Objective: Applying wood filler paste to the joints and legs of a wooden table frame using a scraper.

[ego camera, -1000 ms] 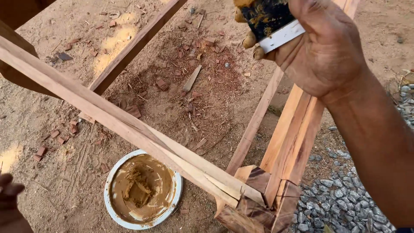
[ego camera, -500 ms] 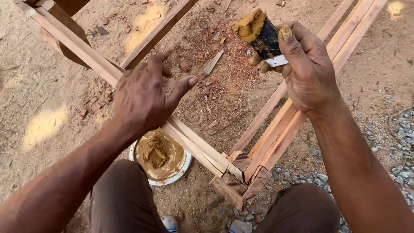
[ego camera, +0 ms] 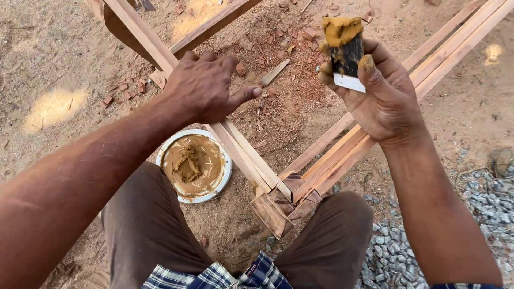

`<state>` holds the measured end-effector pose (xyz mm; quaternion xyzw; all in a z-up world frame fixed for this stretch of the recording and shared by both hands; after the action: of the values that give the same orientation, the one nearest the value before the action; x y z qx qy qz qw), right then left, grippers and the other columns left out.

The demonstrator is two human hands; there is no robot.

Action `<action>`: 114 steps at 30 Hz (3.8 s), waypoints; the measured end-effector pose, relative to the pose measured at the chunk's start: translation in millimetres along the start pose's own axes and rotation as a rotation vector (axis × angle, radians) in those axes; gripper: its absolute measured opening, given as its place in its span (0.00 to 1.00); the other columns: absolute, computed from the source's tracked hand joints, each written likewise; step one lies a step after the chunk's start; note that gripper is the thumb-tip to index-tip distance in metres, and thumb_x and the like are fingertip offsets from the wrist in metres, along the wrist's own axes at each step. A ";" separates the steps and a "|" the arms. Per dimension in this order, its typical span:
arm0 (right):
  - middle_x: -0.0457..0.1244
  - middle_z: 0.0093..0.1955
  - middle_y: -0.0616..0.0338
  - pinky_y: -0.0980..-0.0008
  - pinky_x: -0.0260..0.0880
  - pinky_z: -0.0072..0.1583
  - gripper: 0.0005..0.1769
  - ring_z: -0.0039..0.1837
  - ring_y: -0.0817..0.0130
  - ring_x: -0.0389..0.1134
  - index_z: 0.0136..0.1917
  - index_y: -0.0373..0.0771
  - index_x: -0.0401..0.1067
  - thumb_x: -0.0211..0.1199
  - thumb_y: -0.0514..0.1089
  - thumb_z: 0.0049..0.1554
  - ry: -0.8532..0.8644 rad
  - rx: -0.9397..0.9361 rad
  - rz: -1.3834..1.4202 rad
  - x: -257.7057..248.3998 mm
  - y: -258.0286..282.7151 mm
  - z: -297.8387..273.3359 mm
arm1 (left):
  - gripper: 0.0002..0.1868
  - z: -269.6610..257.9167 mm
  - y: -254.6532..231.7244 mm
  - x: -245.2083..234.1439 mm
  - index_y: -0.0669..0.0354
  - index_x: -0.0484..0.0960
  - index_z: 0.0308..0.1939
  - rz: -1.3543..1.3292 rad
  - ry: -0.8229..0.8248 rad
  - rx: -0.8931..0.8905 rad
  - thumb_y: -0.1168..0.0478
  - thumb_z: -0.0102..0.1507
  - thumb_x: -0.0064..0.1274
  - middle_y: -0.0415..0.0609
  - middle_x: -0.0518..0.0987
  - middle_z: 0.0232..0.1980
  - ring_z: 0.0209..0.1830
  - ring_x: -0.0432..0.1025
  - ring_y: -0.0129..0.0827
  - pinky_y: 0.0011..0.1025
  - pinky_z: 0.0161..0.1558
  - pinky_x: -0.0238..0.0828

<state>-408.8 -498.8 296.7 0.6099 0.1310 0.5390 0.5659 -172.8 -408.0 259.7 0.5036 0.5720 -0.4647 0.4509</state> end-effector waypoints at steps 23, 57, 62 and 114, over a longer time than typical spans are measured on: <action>0.68 0.69 0.52 0.44 0.61 0.69 0.24 0.73 0.51 0.62 0.64 0.45 0.76 0.69 0.45 0.53 0.939 0.577 -0.917 70.6 -36.3 -29.7 | 0.55 -1.5 10.9 13.0 0.63 0.68 0.68 -0.031 -0.088 -0.084 0.16 0.63 0.27 0.60 0.81 0.41 0.45 0.74 0.43 0.48 0.46 0.67; 0.71 0.43 0.61 0.70 0.76 0.41 0.19 0.44 0.72 0.71 0.63 0.43 0.73 0.63 0.47 0.59 0.451 0.803 -1.270 46.4 -18.9 -49.5 | 0.55 -8.9 8.4 7.2 0.61 0.68 0.68 -0.063 -0.038 -0.106 0.16 0.63 0.28 0.57 0.79 0.41 0.41 0.74 0.38 0.44 0.42 0.69; 0.70 0.41 0.61 0.66 0.73 0.41 0.19 0.41 0.72 0.72 0.57 0.44 0.73 0.67 0.48 0.53 0.376 0.910 -1.360 85.8 -18.7 -46.3 | 0.55 -7.0 9.2 13.8 0.63 0.69 0.67 -0.082 -0.018 -0.086 0.16 0.63 0.28 0.56 0.80 0.37 0.37 0.74 0.38 0.44 0.39 0.68; 0.71 0.45 0.50 0.64 0.70 0.47 0.13 0.45 0.63 0.69 0.57 0.33 0.80 0.65 0.32 0.60 -1.120 0.235 -1.135 199.6 -19.0 -185.9 | 0.47 -16.8 37.0 -5.9 0.69 0.76 0.59 -0.248 -0.267 0.009 0.24 0.68 0.37 0.41 0.69 0.21 0.20 0.60 0.31 0.39 0.29 0.57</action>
<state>-473.2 -236.8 341.3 0.6855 0.1735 -0.2336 0.6673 -136.2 -390.1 265.3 0.3652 0.5626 -0.5820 0.4598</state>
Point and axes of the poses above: each hand's wrist, its own z-axis towards the middle knuckle, its own x-axis out of the palm, y = z × x, the point moved 9 cm from there along z, towards the middle knuckle
